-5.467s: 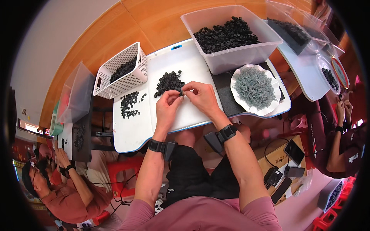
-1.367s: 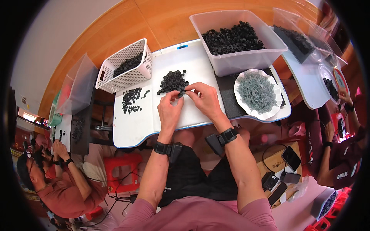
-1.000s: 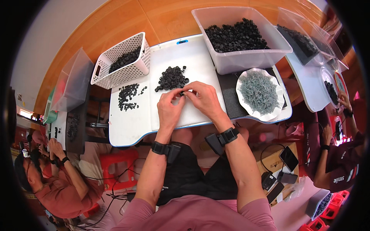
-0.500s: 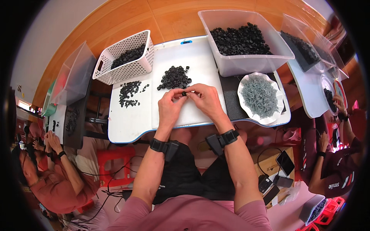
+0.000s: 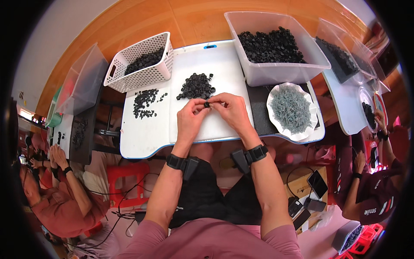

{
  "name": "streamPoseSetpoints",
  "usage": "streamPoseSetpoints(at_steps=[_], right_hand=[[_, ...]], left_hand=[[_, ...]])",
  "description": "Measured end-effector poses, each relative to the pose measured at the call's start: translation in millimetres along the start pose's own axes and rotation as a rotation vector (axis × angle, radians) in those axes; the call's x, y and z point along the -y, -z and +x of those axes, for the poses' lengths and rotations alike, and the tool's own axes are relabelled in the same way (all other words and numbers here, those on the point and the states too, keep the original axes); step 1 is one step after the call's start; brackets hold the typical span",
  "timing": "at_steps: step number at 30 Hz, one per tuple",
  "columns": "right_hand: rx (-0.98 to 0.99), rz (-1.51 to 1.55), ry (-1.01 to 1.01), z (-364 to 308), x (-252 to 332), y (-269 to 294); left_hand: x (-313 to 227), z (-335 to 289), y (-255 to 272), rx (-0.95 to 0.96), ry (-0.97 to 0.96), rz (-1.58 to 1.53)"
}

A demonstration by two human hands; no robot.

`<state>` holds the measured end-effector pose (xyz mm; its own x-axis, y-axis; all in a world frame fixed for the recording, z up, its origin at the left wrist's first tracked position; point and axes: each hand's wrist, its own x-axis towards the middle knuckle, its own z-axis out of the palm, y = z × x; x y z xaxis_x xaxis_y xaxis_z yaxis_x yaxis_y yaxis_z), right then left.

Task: The person assembles small plastic housings by hand, inserting white internal components into black plastic housings, taking parts from plastic storage bins and placing the assembled units into a white assembly tray.

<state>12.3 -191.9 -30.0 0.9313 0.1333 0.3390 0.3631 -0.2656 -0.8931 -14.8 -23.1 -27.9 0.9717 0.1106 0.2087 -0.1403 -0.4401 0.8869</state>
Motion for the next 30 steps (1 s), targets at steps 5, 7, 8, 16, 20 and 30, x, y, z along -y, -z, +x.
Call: streamPoseSetpoints(at_steps=[5,7,8,16,20,30], right_hand=[[-0.01,0.049,-0.014,-1.4,-1.6,-1.1],[-0.009,0.056,-0.022,-1.0,1.7,-1.3],[-0.007,0.055,-0.023,-0.9,1.9,-0.9],[-0.014,0.005,0.08,-1.7,-1.0,-3.1],[-0.024,-0.023,0.165,-1.0,-7.8,-4.8],[-0.014,-0.228,0.35,-5.1,1.7,-9.1]], left_hand=[[4.9,-1.3,-0.7,0.038,-0.073,-0.044],[8.2,-0.6,-0.9,0.02,-0.095,-0.035],[7.7,0.0,-1.5,0.007,-0.12,-0.029],[9.6,-1.9,-1.5,0.001,-0.138,-0.003],[12.5,-1.7,-4.2,-0.009,-0.182,0.044],[4.8,-1.9,1.6,0.02,-0.137,0.058]])
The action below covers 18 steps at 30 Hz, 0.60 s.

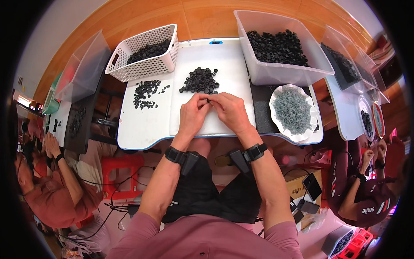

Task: The person assembles small plastic housings by hand, inserting white internal components into black plastic housings, taking parts from plastic storage bins and placing the assembled units into a white assembly tray.

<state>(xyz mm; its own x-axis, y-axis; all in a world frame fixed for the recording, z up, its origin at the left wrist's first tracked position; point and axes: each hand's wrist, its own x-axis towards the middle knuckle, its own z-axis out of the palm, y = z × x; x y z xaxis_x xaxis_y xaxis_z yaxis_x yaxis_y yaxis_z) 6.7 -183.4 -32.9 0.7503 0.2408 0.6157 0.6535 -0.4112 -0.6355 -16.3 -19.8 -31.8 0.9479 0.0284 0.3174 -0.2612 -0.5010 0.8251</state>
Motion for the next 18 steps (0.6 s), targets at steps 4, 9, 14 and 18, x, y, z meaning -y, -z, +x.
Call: streamPoseSetpoints(at_steps=[4,9,14,18], right_hand=[[0.004,-0.059,0.053,-1.0,0.3,-1.0],[0.003,-0.095,0.112,-2.1,0.6,-1.9],[-0.062,0.099,-0.137,3.2,1.6,2.9],[-0.381,0.023,-0.29,4.7,-5.5,3.1]], left_hand=[[-8.7,5.4,15.1,0.132,0.167,-0.073],[4.3,10.1,15.1,0.186,0.212,-0.245],[10.2,10.4,14.1,0.157,0.263,-0.368],[7.8,9.1,11.8,0.078,0.257,-0.381]])
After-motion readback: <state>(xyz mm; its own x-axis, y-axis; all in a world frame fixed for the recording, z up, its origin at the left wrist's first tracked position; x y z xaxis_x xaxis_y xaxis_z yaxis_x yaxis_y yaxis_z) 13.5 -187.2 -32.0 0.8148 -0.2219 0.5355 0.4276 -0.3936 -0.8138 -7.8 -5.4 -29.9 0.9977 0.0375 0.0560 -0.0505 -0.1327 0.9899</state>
